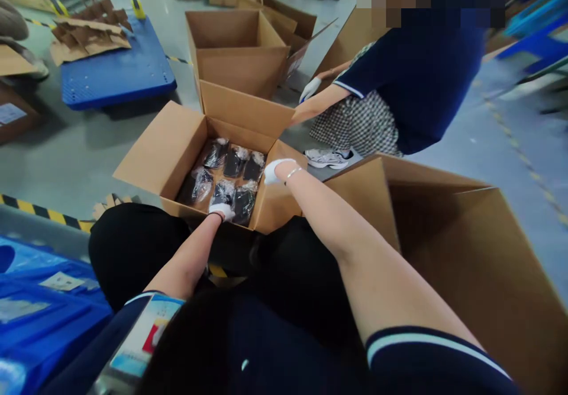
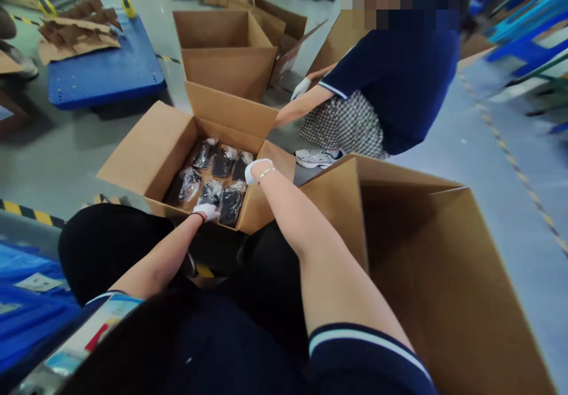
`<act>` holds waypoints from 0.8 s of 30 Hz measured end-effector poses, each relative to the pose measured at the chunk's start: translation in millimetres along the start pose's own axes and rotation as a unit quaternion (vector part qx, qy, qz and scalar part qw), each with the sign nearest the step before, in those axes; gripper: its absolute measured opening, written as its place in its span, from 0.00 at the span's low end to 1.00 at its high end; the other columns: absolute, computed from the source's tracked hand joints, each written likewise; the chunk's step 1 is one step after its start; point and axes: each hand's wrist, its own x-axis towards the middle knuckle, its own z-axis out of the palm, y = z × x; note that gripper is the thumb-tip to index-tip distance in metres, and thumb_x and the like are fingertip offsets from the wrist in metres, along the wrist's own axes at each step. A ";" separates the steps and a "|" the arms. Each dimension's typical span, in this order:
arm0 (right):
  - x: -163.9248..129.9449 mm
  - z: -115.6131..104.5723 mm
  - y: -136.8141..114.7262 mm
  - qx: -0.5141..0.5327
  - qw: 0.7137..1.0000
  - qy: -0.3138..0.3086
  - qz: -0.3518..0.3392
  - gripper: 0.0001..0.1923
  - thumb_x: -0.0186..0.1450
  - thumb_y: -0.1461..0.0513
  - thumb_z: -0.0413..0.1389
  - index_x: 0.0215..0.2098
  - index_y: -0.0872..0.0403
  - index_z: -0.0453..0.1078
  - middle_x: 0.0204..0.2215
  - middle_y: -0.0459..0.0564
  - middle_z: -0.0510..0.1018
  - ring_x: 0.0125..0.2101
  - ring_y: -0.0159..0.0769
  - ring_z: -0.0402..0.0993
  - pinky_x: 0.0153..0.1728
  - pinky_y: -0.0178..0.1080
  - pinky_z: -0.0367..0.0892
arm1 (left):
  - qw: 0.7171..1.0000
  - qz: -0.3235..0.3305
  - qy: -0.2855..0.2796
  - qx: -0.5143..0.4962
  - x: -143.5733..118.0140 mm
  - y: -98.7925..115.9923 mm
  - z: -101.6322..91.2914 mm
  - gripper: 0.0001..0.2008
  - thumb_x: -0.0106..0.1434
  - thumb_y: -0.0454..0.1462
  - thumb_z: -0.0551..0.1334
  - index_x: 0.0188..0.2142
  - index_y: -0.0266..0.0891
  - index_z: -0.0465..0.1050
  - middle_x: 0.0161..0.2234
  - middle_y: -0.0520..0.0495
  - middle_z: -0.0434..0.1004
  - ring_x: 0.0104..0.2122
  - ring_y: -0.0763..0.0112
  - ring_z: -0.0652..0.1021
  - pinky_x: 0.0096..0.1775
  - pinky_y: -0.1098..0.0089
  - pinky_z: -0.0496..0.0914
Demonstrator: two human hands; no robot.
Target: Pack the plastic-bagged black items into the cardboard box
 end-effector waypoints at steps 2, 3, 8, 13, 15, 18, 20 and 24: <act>25.9 0.1 -5.5 0.042 0.999 -0.015 0.010 0.16 0.64 0.55 0.65 0.37 0.63 0.79 0.43 0.64 0.81 0.58 0.60 0.73 0.61 0.58 0.62 | 0.998 -0.044 0.034 -0.004 2.8 -7.2 -8.9 0.29 0.65 0.45 0.63 0.63 0.38 0.69 0.64 0.29 0.68 0.65 0.44 0.67 0.64 0.52 0.61; 36.9 7.7 -9.1 0.088 0.996 -0.017 0.013 0.18 0.66 0.54 0.64 0.38 0.63 0.79 0.43 0.65 0.81 0.57 0.58 0.74 0.60 0.55 0.64 | 0.996 -0.070 0.047 -0.006 5.0 -12.2 -13.3 0.29 0.67 0.44 0.60 0.64 0.36 0.66 0.65 0.27 0.66 0.65 0.43 0.67 0.63 0.50 0.62; 57.5 107.4 -42.3 0.184 0.978 -0.083 0.049 0.31 0.71 0.51 0.56 0.63 0.65 0.67 0.49 0.67 0.79 0.51 0.51 0.78 0.52 0.46 0.73 | 0.988 -0.149 0.005 -0.044 24.9 -35.6 -26.3 0.38 0.66 0.52 0.63 0.66 0.29 0.61 0.63 0.23 0.67 0.61 0.44 0.72 0.59 0.55 0.68; 56.7 202.9 -83.7 0.172 0.972 -0.052 0.152 0.66 0.59 0.48 0.69 0.77 0.57 0.30 0.69 0.80 0.49 0.66 0.59 0.60 0.56 0.53 0.69 | 0.983 -0.168 -0.061 -0.051 47.8 -33.6 -8.6 0.40 0.60 0.48 0.71 0.63 0.25 0.64 0.60 0.23 0.71 0.60 0.46 0.74 0.59 0.60 0.69; 61.9 220.1 -91.1 0.162 0.972 -0.010 0.168 0.70 0.55 0.49 0.73 0.77 0.52 0.29 0.70 0.78 0.45 0.66 0.61 0.58 0.55 0.54 0.69 | 0.981 -0.187 -0.044 -0.029 52.3 -27.2 1.9 0.50 0.56 0.46 0.74 0.68 0.21 0.54 0.63 0.19 0.66 0.62 0.43 0.71 0.61 0.57 0.68; 74.9 225.9 -89.7 0.177 0.968 0.017 0.175 0.72 0.53 0.49 0.73 0.77 0.51 0.28 0.64 0.74 0.55 0.60 0.58 0.64 0.53 0.53 0.70 | 0.980 -0.199 -0.025 0.005 55.3 -15.6 11.6 0.63 0.53 0.47 0.77 0.73 0.24 0.39 0.65 0.18 0.60 0.64 0.39 0.67 0.61 0.51 0.68; 83.7 222.3 -84.8 0.192 0.964 -0.001 0.186 0.75 0.49 0.49 0.75 0.77 0.49 0.28 0.60 0.70 0.60 0.58 0.57 0.66 0.53 0.52 0.70 | 0.978 -0.208 -0.028 0.014 57.4 -8.7 13.5 0.67 0.53 0.49 0.76 0.75 0.27 0.33 0.66 0.18 0.58 0.65 0.37 0.65 0.61 0.48 0.68; 93.7 215.6 -76.8 0.220 0.956 -0.027 0.193 0.77 0.45 0.48 0.77 0.77 0.46 0.31 0.59 0.67 0.60 0.59 0.58 0.66 0.54 0.51 0.70 | 0.972 -0.234 -0.031 -0.015 65.2 -3.2 12.0 0.68 0.54 0.50 0.75 0.75 0.28 0.29 0.67 0.18 0.55 0.66 0.36 0.63 0.62 0.48 0.66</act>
